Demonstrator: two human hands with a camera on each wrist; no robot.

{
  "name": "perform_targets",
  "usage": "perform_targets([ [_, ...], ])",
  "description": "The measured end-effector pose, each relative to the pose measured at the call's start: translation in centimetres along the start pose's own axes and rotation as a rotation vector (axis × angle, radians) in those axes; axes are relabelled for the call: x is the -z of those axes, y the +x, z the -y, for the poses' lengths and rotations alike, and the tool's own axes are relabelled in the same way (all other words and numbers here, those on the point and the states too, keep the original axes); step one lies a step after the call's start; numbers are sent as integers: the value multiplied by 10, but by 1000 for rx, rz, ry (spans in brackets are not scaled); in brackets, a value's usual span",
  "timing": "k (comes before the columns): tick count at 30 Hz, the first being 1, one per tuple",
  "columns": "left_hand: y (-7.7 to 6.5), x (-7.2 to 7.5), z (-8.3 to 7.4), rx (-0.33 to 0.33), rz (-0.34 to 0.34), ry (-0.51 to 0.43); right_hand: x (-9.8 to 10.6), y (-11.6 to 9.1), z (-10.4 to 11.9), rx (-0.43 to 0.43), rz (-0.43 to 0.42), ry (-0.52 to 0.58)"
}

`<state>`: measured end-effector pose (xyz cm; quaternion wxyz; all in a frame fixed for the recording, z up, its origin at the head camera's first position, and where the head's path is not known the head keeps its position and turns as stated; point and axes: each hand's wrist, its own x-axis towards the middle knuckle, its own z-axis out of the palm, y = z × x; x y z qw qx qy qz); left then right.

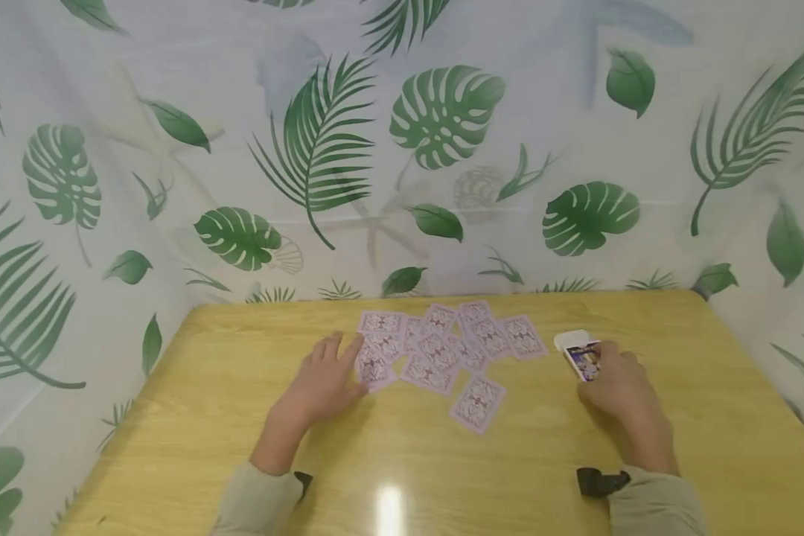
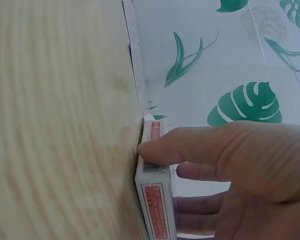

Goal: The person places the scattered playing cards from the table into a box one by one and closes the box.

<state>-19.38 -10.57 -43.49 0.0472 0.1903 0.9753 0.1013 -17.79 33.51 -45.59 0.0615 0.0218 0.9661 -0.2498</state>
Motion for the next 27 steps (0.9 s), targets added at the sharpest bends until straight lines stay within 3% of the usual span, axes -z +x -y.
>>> perform_targets([
  [6, 3, -3, -26, -100, 104, -9, -1, -4, 16, 42, -5, 65],
  [10, 16, -8, -53, -150, 126, -15, 2, -3, 27, 71, -24, 82],
  [15, 47, -24, -99, -80, 101, -96, 11, 0, 40, 119, -77, 79],
  [17, 54, -33, -116, -20, 110, -117, 13, -1, 45, 130, -84, 76],
  [19, 54, -42, -128, 28, 129, -79, 11, -3, 48, 138, -77, 79],
  [23, 51, -52, -140, 77, 170, 11, 6, -8, 53, 163, -56, 86],
  [27, 52, -49, -140, 46, 207, 22, 7, -9, 56, 195, -58, 83],
])
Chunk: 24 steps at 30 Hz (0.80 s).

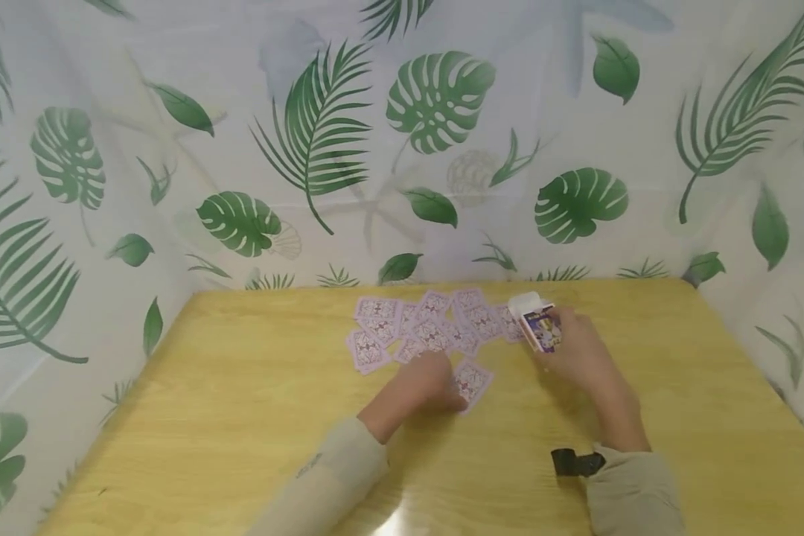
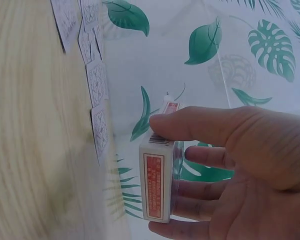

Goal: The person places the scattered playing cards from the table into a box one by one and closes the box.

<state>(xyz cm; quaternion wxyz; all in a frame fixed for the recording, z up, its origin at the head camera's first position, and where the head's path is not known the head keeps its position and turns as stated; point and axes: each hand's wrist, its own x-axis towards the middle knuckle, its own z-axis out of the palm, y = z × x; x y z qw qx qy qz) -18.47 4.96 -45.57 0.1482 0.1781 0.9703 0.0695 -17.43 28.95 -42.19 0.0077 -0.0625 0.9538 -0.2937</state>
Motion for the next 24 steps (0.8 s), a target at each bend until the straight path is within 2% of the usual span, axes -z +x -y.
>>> perform_targets([
  [6, -7, 7, 16, -69, 57, -80, -5, -2, 8, 46, -8, 3],
  [9, -11, 11, 25, -63, 88, -123, -8, -2, 10, 60, 4, 9],
  [13, -15, 16, 33, -53, 111, -126, -10, -2, 10, 85, 15, 18],
  [16, -19, 15, 41, -59, 109, -118, -11, -3, 11, 120, 25, 23],
  [24, -31, 17, 63, -111, 65, -271, -12, -3, 17, 191, 31, 39],
])
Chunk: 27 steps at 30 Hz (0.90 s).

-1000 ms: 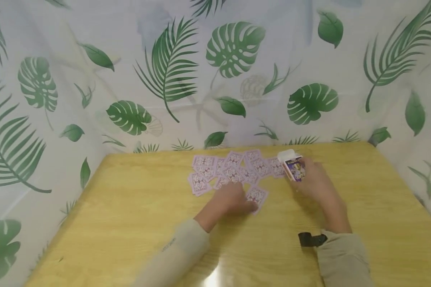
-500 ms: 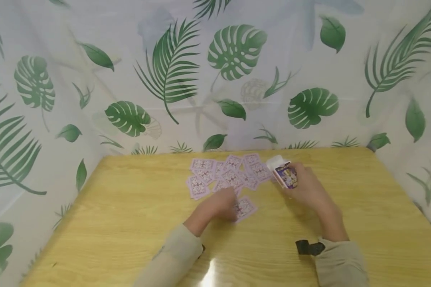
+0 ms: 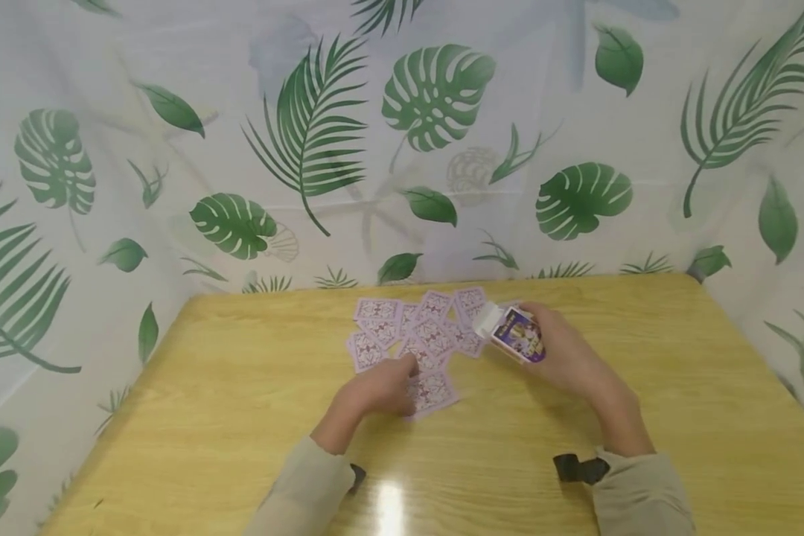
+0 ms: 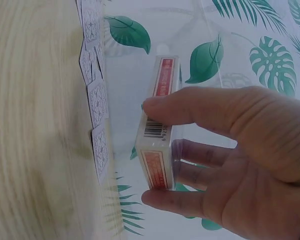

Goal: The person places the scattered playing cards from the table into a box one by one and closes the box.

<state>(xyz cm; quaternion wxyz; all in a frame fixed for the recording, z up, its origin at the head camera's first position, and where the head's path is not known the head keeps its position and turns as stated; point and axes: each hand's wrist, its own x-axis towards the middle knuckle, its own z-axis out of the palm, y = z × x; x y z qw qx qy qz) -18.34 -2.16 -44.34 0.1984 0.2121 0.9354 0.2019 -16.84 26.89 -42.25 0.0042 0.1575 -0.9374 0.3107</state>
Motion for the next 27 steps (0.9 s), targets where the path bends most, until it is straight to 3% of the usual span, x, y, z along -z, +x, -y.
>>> perform_targets([
  [3, -4, 2, 9, -11, -2, -56, -3, 1, 2, 13, 6, 11],
  [8, -8, 12, 28, -60, -66, -179, -10, 2, 6, 25, 6, 14],
  [19, -25, 45, 48, -181, -262, -611, -23, 4, 26, 84, 65, -26],
  [22, -28, 49, 47, -225, -292, -663, -24, 4, 34, 103, 74, -33],
  [27, -31, 52, 41, -267, -344, -656, -27, 3, 47, 120, 81, -51],
])
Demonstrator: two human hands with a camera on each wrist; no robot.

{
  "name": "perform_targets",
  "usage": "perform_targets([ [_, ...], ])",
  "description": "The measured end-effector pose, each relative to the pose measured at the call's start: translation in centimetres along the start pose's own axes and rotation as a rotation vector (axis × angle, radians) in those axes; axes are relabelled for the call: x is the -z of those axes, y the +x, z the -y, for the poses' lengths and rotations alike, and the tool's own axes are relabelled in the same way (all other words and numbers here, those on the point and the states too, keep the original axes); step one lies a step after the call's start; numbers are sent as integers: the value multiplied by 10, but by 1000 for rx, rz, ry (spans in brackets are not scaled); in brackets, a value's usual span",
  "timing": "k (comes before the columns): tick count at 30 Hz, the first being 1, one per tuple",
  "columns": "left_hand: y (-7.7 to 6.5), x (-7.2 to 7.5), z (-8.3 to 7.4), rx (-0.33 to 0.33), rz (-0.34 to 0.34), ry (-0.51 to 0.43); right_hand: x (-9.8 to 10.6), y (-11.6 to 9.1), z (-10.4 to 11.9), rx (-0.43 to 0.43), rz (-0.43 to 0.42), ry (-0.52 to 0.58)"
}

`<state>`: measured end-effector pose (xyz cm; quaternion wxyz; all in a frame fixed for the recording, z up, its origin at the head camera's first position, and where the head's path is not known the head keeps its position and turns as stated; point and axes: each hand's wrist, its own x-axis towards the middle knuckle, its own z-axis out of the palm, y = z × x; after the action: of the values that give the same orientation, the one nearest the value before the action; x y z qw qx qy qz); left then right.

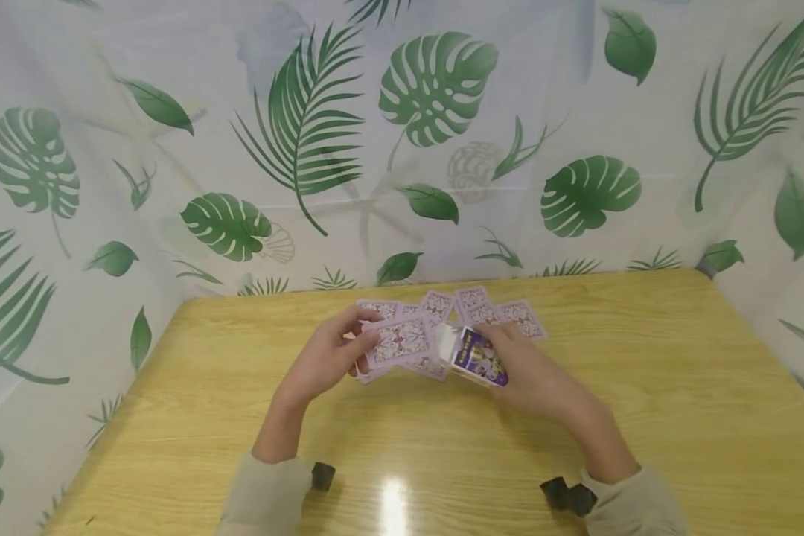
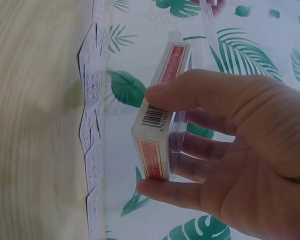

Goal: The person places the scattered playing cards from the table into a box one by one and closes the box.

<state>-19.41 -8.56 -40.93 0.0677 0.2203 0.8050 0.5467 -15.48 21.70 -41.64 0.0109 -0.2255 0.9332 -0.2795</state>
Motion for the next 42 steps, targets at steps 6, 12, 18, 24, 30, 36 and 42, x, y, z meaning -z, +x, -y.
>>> perform_targets([
  [6, 0, -5, -7, -57, -35, 36, -1, -1, 12, 17, 26, -10],
  [12, 0, -6, -3, -93, 11, 60, -2, -4, 20, 41, 29, -6],
  [18, 1, -5, -2, -121, 52, 97, -1, -7, 24, 53, 29, -4],
  [24, 0, -5, -3, -131, 73, 97, 0, -8, 25, 68, 34, -1],
  [30, 0, -4, -4, -104, 118, 38, 1, -9, 26, 66, 24, 7],
  [36, -2, 3, -4, 6, 169, -164, 4, -10, 32, 92, 6, 3],
  [42, -3, 9, -5, 102, 174, -359, 8, -13, 39, 108, -3, 0],
])
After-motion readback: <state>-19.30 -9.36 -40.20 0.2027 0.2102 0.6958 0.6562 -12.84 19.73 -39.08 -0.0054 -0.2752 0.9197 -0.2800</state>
